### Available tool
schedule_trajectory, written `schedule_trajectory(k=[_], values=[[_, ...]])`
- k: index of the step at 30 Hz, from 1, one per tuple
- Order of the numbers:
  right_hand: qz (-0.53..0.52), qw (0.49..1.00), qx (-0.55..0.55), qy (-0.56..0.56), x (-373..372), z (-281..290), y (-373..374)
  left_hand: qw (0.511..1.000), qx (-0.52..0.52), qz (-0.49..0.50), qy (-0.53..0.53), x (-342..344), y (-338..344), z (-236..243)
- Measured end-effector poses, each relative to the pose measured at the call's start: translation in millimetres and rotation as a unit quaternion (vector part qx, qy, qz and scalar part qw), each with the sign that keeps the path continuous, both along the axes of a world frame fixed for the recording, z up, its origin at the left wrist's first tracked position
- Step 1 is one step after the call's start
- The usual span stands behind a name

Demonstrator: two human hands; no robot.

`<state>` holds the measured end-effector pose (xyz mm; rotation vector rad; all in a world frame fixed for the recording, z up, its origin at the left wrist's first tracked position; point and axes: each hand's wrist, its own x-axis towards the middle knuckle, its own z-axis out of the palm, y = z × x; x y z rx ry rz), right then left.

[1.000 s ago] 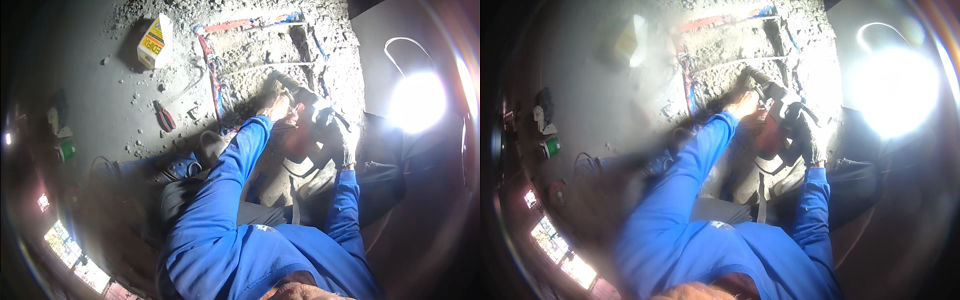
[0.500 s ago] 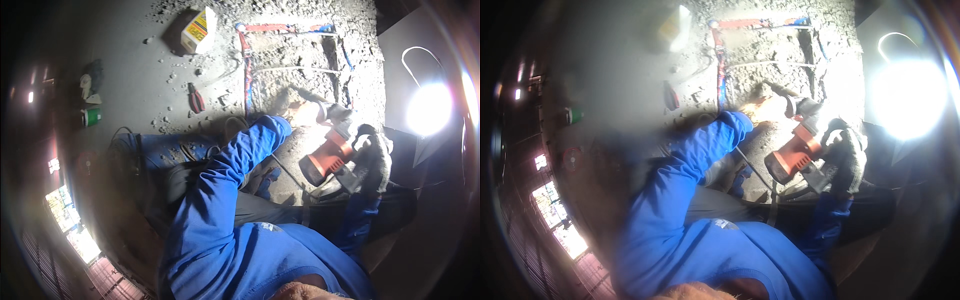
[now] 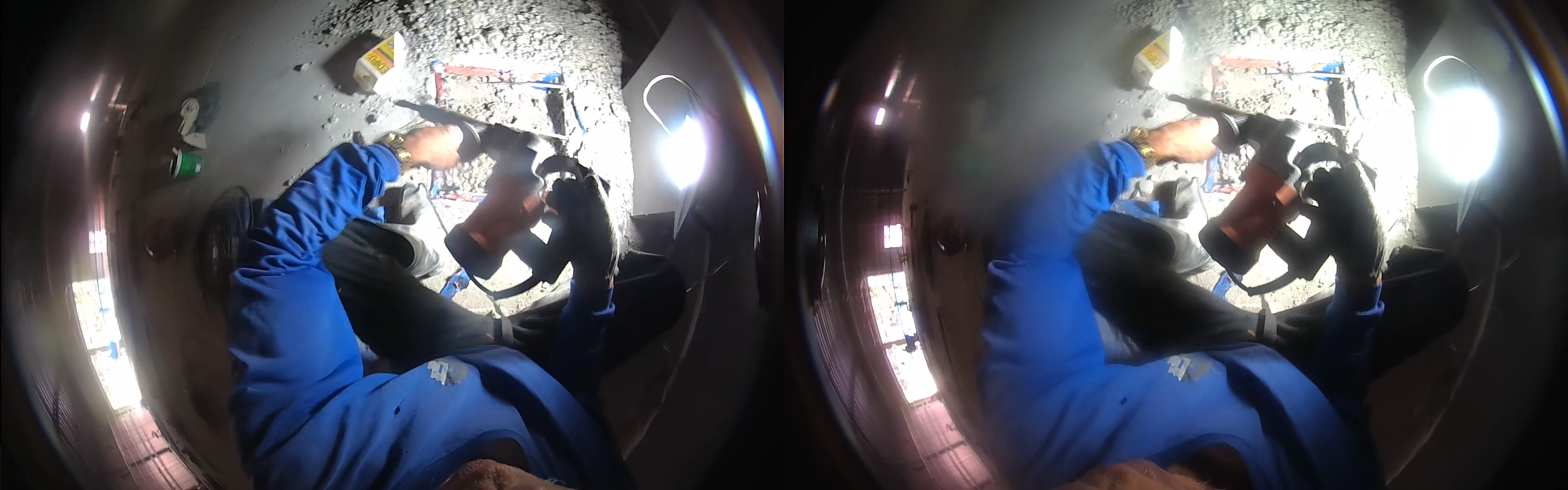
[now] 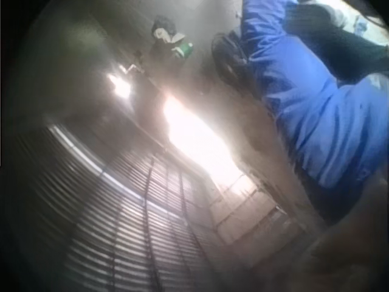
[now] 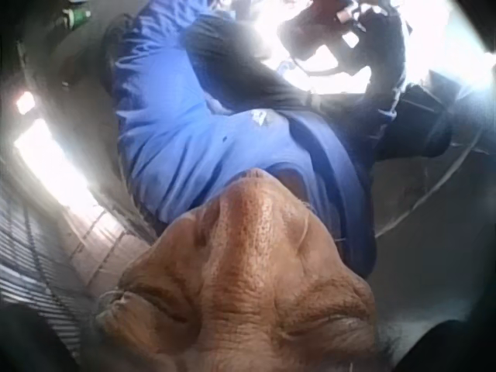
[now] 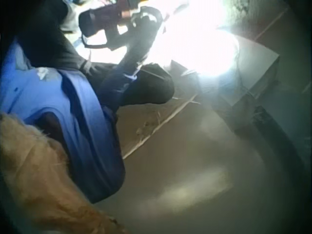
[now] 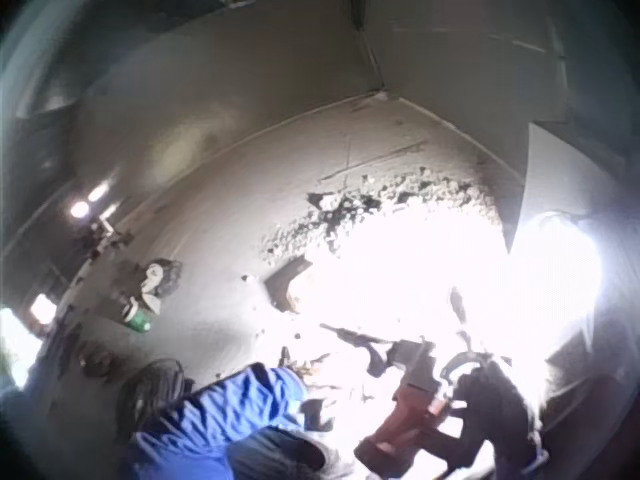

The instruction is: The person uses a power tool to grind a rectangular section of a concrete floor. Then, they use a trowel to scoop a white powder from a container and spread it into the prepared area.

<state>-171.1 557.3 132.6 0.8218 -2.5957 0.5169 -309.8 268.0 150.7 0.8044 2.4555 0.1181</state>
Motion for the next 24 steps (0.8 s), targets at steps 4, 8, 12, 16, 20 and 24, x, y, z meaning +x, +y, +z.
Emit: schedule_trajectory(k=[4,8,12,16,20,24], values=[[0.079,0.995,-0.054,-0.025,-46.0,8.7,-59.1,0.967,-0.047,0.249,-0.029,26.7,-53.2,73.2],[0.175,0.858,-0.340,-0.342,-103.5,-22.8,-134.9,0.951,-0.014,0.309,0.007,39.1,-131.5,73.2],[0.156,0.763,-0.433,-0.453,-84.4,-19.6,-166.7,0.924,-0.015,0.382,0.016,70.8,-206.5,76.8],[0.171,0.616,-0.442,-0.629,-105.7,-32.6,-93.0,0.892,-0.002,0.451,0.019,113.7,-274.6,64.4],[0.034,0.611,-0.480,-0.629,-141.8,-40.5,-15.0,0.854,0.018,0.520,0.006,169.2,-329.0,30.1],[-0.071,0.651,-0.405,-0.639,-162.8,-21.5,-11.4,0.816,0.030,0.577,-0.006,236.7,-369.3,-7.8]])
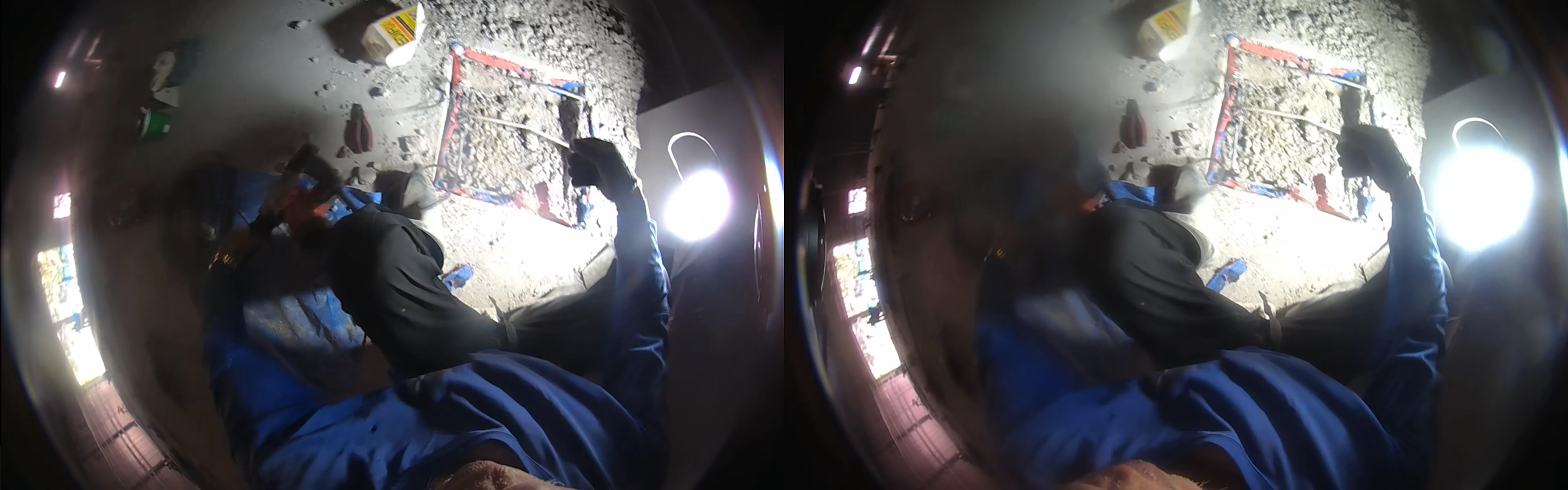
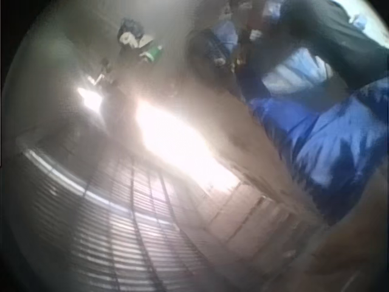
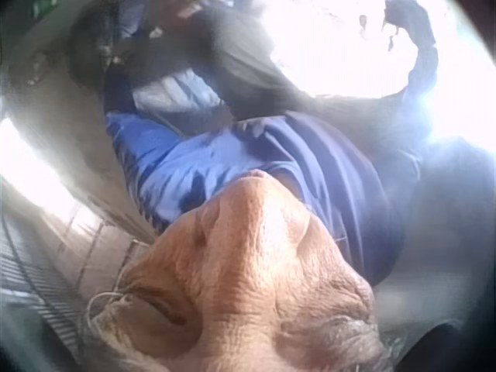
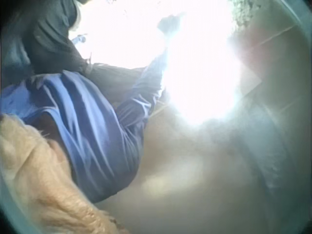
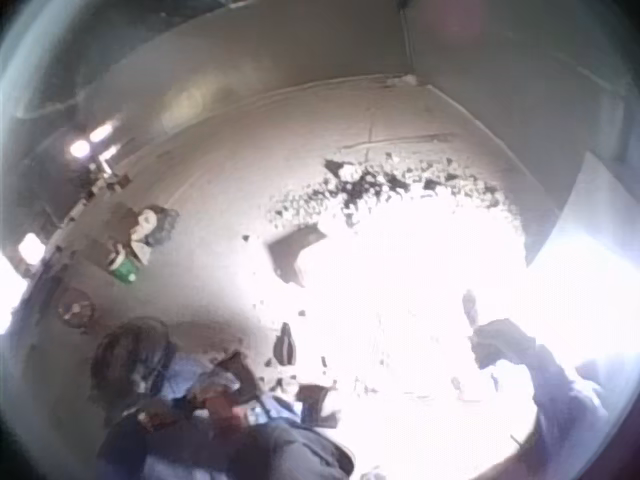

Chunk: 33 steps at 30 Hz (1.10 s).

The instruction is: The person uses a power tool to grind a rectangular section of a concrete floor. Then, they use a trowel to scoop a white powder from a container and spread it into the prepared area.

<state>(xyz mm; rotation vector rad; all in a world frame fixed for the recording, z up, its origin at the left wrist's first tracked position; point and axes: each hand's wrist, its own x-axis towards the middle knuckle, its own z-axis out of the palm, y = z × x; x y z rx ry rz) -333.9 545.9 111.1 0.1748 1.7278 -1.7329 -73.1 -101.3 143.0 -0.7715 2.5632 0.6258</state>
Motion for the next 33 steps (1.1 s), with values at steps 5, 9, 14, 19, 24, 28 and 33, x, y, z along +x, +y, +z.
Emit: schedule_trajectory(k=[5,9,14,19,24,28,33], values=[[0.136,0.963,0.218,0.082,-22.9,54.4,-0.5,0.998,0.017,0.062,-0.005,64.7,-24.9,-41.7],[0.195,0.941,0.248,0.122,-47.9,94.3,3.6,0.995,0.028,0.090,-0.014,108.6,-29.2,-73.7],[0.172,0.924,0.294,0.175,-56.8,107.8,-25.0,0.992,0.047,0.117,-0.020,157.7,-30.9,-114.2],[0.262,0.898,0.325,0.137,-67.8,66.9,-19.2,0.989,0.062,0.133,-0.017,175.9,-24.9,-139.0],[0.172,0.929,0.325,0.031,-46.8,-25.9,-11.5,0.993,0.068,0.101,0.007,154.6,-18.4,-158.1],[0.136,0.942,0.306,-0.007,-11.1,-109.4,-19.4,0.994,0.040,-0.011,0.099,69.6,-4.1,-156.6],[0.104,0.943,0.314,-0.042,13.3,-128.9,-33.4,0.985,0.108,-0.091,0.095,-97.2,45.2,-152.2]])
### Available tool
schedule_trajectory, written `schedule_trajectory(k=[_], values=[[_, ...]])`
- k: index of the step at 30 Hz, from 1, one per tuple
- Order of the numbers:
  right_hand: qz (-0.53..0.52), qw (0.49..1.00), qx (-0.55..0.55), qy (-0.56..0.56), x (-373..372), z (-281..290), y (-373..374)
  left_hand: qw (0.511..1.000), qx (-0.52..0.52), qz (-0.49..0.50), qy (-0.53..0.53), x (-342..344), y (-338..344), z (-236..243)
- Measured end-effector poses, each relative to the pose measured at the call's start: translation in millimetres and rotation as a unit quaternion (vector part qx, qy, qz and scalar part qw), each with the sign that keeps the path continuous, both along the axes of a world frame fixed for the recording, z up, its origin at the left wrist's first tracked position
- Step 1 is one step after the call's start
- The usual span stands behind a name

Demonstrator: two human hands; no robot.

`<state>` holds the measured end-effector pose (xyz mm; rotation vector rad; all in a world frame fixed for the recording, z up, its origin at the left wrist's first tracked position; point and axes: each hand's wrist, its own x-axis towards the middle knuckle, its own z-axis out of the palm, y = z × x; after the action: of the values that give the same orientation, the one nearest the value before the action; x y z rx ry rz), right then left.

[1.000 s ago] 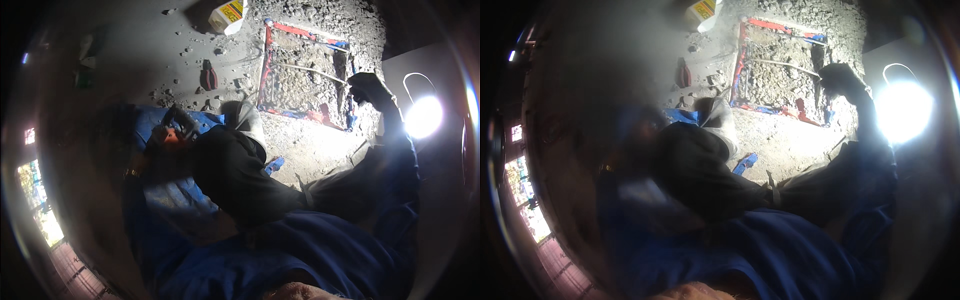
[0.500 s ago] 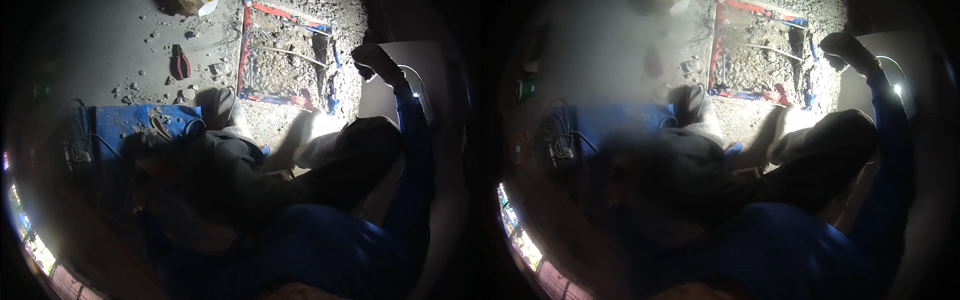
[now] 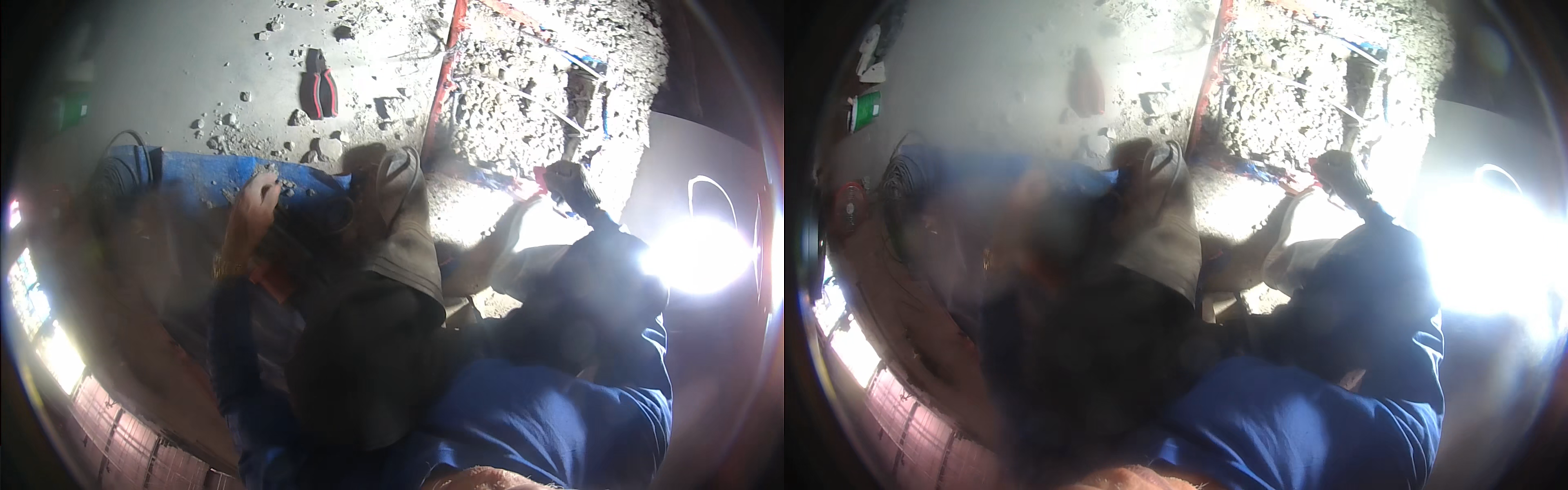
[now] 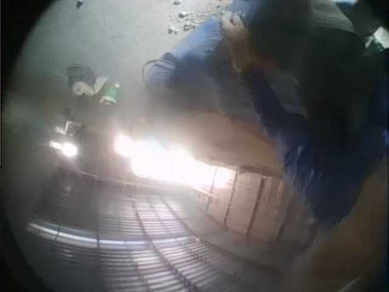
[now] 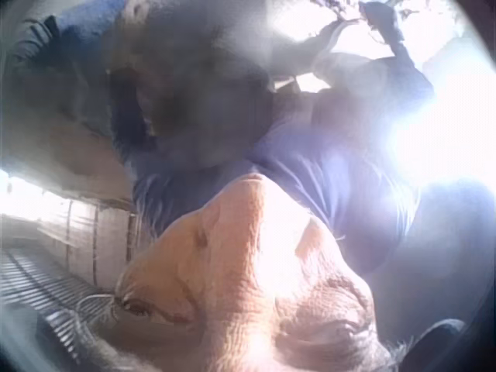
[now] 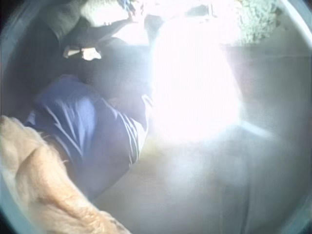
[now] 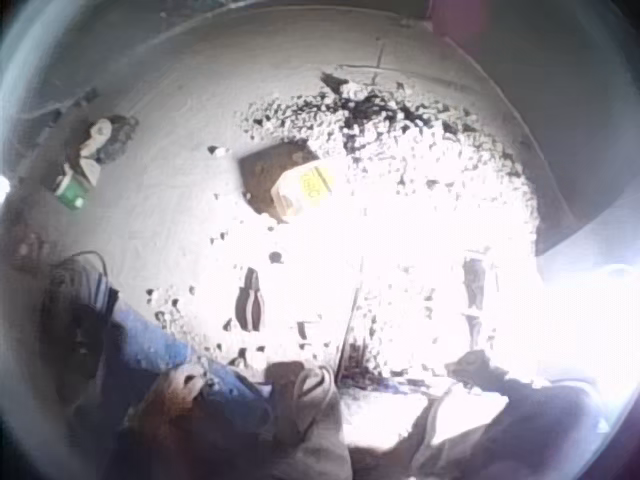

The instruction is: The person uses a power tool to grind a rectangular section of a concrete floor. Then, they use a trowel to scoop a white powder from a container and spread it into the prepared area.

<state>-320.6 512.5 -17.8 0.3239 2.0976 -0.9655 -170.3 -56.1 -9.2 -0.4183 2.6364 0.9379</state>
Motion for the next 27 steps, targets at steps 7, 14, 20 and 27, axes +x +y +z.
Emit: schedule_trajectory(k=[7,14,20,27], values=[[-0.010,0.998,-0.053,-0.022,-8.0,-38.6,-18.0,0.982,-0.099,-0.086,0.134,-160.6,51.7,26.7],[-0.032,0.995,-0.080,-0.047,-27.2,-48.9,-23.6,0.697,-0.552,-0.392,0.238,-300.3,2.2,-55.5],[-0.127,0.988,-0.072,0.043,-39.9,-30.1,15.3,0.869,-0.401,-0.285,0.048,-367.1,13.5,-110.0],[-0.307,0.951,0.010,-0.034,83.2,-15.7,76.2,0.924,-0.378,-0.051,-0.002,-461.8,-130.8,-155.7]])
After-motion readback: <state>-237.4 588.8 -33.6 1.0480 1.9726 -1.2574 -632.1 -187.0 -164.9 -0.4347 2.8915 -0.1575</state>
